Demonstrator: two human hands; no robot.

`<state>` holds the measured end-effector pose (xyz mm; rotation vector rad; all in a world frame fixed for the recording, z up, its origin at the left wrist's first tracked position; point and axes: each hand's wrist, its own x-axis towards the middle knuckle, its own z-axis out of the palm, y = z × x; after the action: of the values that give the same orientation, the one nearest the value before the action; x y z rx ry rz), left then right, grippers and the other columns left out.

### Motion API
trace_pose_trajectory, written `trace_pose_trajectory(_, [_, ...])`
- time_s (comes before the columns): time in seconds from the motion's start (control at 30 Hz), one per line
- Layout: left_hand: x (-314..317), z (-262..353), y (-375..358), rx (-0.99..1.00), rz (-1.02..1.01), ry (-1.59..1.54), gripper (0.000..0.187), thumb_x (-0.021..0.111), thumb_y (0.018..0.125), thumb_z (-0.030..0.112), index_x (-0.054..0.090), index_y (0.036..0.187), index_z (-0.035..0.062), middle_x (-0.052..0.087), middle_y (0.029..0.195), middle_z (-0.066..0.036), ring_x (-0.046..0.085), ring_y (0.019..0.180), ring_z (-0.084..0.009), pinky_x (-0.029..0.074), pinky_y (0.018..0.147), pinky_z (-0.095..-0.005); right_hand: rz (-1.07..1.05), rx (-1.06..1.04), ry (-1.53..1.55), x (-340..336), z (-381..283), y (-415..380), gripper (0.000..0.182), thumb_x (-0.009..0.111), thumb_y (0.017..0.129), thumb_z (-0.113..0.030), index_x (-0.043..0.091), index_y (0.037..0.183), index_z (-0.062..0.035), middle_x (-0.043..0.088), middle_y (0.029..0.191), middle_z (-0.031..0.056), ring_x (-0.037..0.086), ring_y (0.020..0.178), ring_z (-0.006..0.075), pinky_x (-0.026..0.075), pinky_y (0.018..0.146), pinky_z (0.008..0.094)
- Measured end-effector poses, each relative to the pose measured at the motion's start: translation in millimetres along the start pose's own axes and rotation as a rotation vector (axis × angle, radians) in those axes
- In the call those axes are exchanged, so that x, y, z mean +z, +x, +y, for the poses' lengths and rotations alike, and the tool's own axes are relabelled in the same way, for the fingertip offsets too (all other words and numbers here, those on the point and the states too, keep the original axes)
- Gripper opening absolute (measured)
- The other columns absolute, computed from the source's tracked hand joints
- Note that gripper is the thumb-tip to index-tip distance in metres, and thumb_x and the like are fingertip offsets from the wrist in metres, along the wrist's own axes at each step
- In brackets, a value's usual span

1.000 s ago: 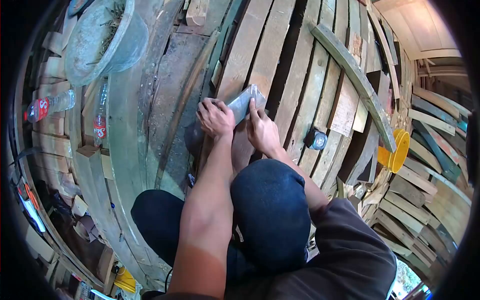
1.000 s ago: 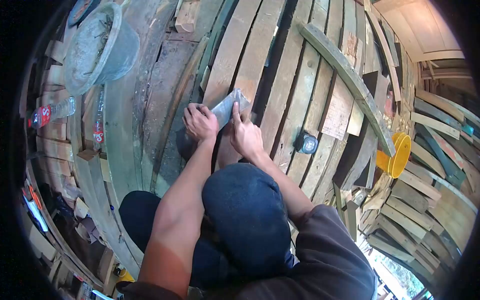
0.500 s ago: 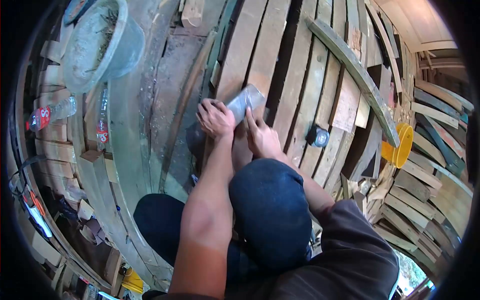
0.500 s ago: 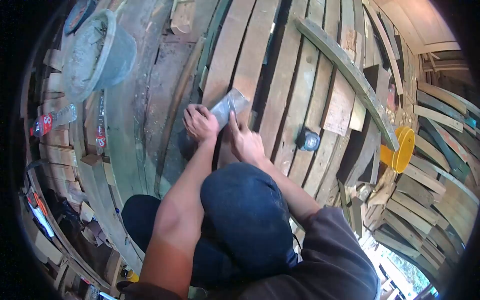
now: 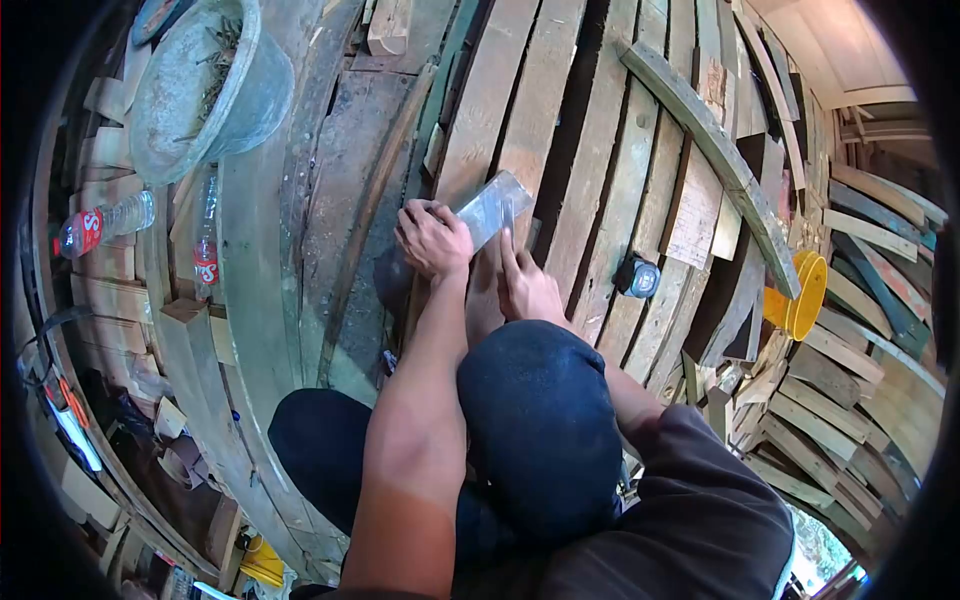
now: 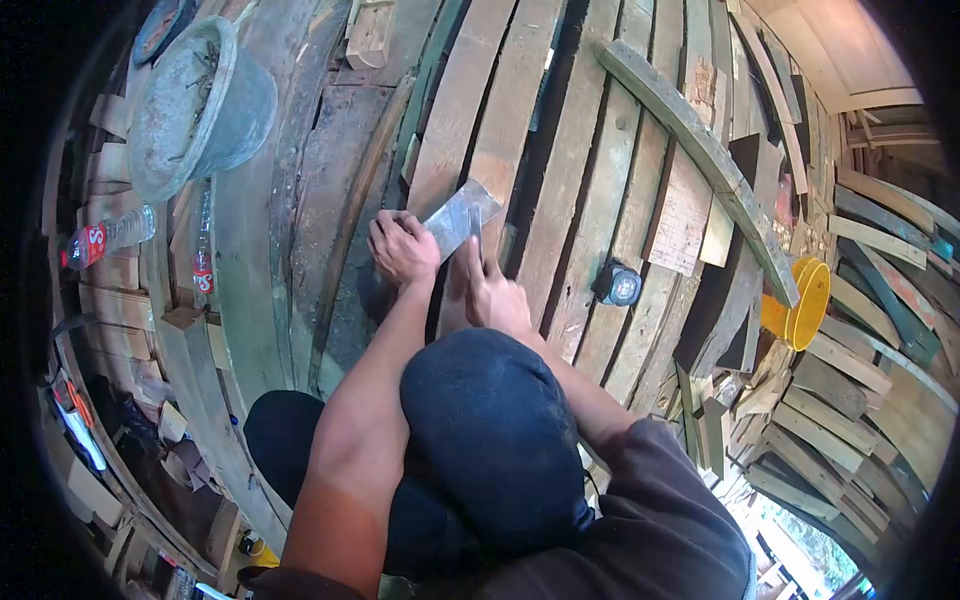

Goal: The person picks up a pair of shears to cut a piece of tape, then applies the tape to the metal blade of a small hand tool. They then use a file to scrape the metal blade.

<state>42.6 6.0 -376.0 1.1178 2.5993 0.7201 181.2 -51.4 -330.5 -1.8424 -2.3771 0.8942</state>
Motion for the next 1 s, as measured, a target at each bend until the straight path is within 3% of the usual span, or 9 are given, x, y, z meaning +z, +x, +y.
trace_pose_trajectory(0.13, [2, 2, -3, -0.018, 0.001, 0.025, 0.015, 0.054, 0.087, 0.019, 0.058, 0.090, 0.0055, 0.061, 0.097, -0.019, 0.058, 0.094, -0.0406, 0.045, 0.086, -0.0512, 0.091, -0.029, 0.044, -12, 7, 20, 0.078, 0.057, 0.080, -0.006, 0.024, 0.150, 0.0011, 0.060, 0.106, 0.0310, 0.065, 0.073, 0.0472, 0.055, 0.063, 0.0541])
trace_pose_trajectory(0.17, [2, 1, -3, -0.016, 0.007, 0.040, 0.015, 0.053, 0.087, 0.019, 0.058, 0.090, 0.0055, 0.061, 0.096, -0.018, 0.058, 0.093, -0.0404, 0.044, 0.086, -0.0510, 0.144, -0.024, 0.064, -14, 7, 33, 0.066, 0.058, 0.087, -0.009, 0.033, 0.148, -0.0012, 0.059, 0.096, 0.0261, 0.063, 0.073, 0.0459, 0.053, 0.063, 0.0511])
trace_pose_trajectory(0.33, [7, -6, 0, 0.046, 0.032, -0.034, 0.016, 0.053, 0.088, 0.021, 0.056, 0.090, 0.0049, 0.059, 0.097, -0.020, 0.057, 0.091, -0.0426, 0.045, 0.083, -0.0527, 0.006, 0.023, 0.016, 3, 5, -4, 0.070, 0.059, 0.086, -0.010, 0.030, 0.150, -0.0006, 0.060, 0.100, 0.0281, 0.066, 0.077, 0.0451, 0.057, 0.066, 0.0496])
trace_pose_trajectory(0.43, [8, -7, -2, 0.042, 0.020, 0.003, 0.015, 0.054, 0.087, 0.020, 0.056, 0.090, 0.0051, 0.059, 0.097, -0.019, 0.057, 0.091, -0.0423, 0.045, 0.085, -0.0524, 0.075, -0.005, 0.008, -4, 9, 18, 0.076, 0.057, 0.082, -0.008, 0.025, 0.150, 0.0026, 0.059, 0.107, 0.0325, 0.067, 0.075, 0.0462, 0.056, 0.064, 0.0518])
trace_pose_trajectory(0.5, [8, -6, -3, 0.015, 0.010, -0.003, 0.015, 0.054, 0.086, 0.020, 0.056, 0.089, 0.0058, 0.059, 0.097, -0.018, 0.058, 0.091, -0.0421, 0.046, 0.084, -0.0528, 0.167, -0.038, 0.040, -15, 11, 46, 0.074, 0.057, 0.083, -0.009, 0.027, 0.149, 0.0032, 0.059, 0.105, 0.0321, 0.066, 0.074, 0.0465, 0.056, 0.066, 0.0510])
trace_pose_trajectory(0.7, [4, -2, -2, 0.006, 0.005, -0.037, 0.015, 0.054, 0.086, 0.021, 0.055, 0.089, 0.0063, 0.059, 0.098, -0.018, 0.058, 0.093, -0.0420, 0.047, 0.082, -0.0537, 0.010, 0.038, 0.021, -7, 3, -2, 0.068, 0.057, 0.086, -0.006, 0.033, 0.149, -0.0019, 0.060, 0.096, 0.0257, 0.065, 0.077, 0.0455, 0.054, 0.067, 0.0516])
trace_pose_trajectory(0.77, [8, -3, -5, 0.018, 0.013, 0.011, 0.016, 0.053, 0.086, 0.021, 0.055, 0.089, 0.0058, 0.058, 0.096, -0.019, 0.058, 0.093, -0.0419, 0.046, 0.082, -0.0535, 0.118, 0.023, 0.063, -15, 7, 25, 0.068, 0.057, 0.087, -0.006, 0.032, 0.149, -0.0011, 0.060, 0.096, 0.0259, 0.065, 0.076, 0.0458, 0.054, 0.067, 0.0520])
trace_pose_trajectory(0.8, [7, -3, -3, 0.011, 0.011, 0.010, 0.016, 0.053, 0.086, 0.021, 0.055, 0.089, 0.0056, 0.058, 0.096, -0.019, 0.058, 0.092, -0.0419, 0.046, 0.082, -0.0533, 0.104, 0.011, 0.084, -16, 11, 39, 0.082, 0.058, 0.079, -0.006, 0.021, 0.152, 0.0000, 0.059, 0.110, 0.0331, 0.066, 0.083, 0.0486, 0.056, 0.071, 0.0542])
trace_pose_trajectory(1.0, [4, -3, -1, 0.029, 0.021, -0.045, 0.015, 0.054, 0.085, 0.020, 0.056, 0.089, 0.0053, 0.059, 0.096, -0.018, 0.058, 0.091, -0.0414, 0.046, 0.083, -0.0518, 0.039, 0.025, 0.052, -2, 4, 14, 0.083, 0.059, 0.078, -0.005, 0.021, 0.152, 0.0007, 0.059, 0.110, 0.0332, 0.066, 0.081, 0.0482, 0.056, 0.070, 0.0527])
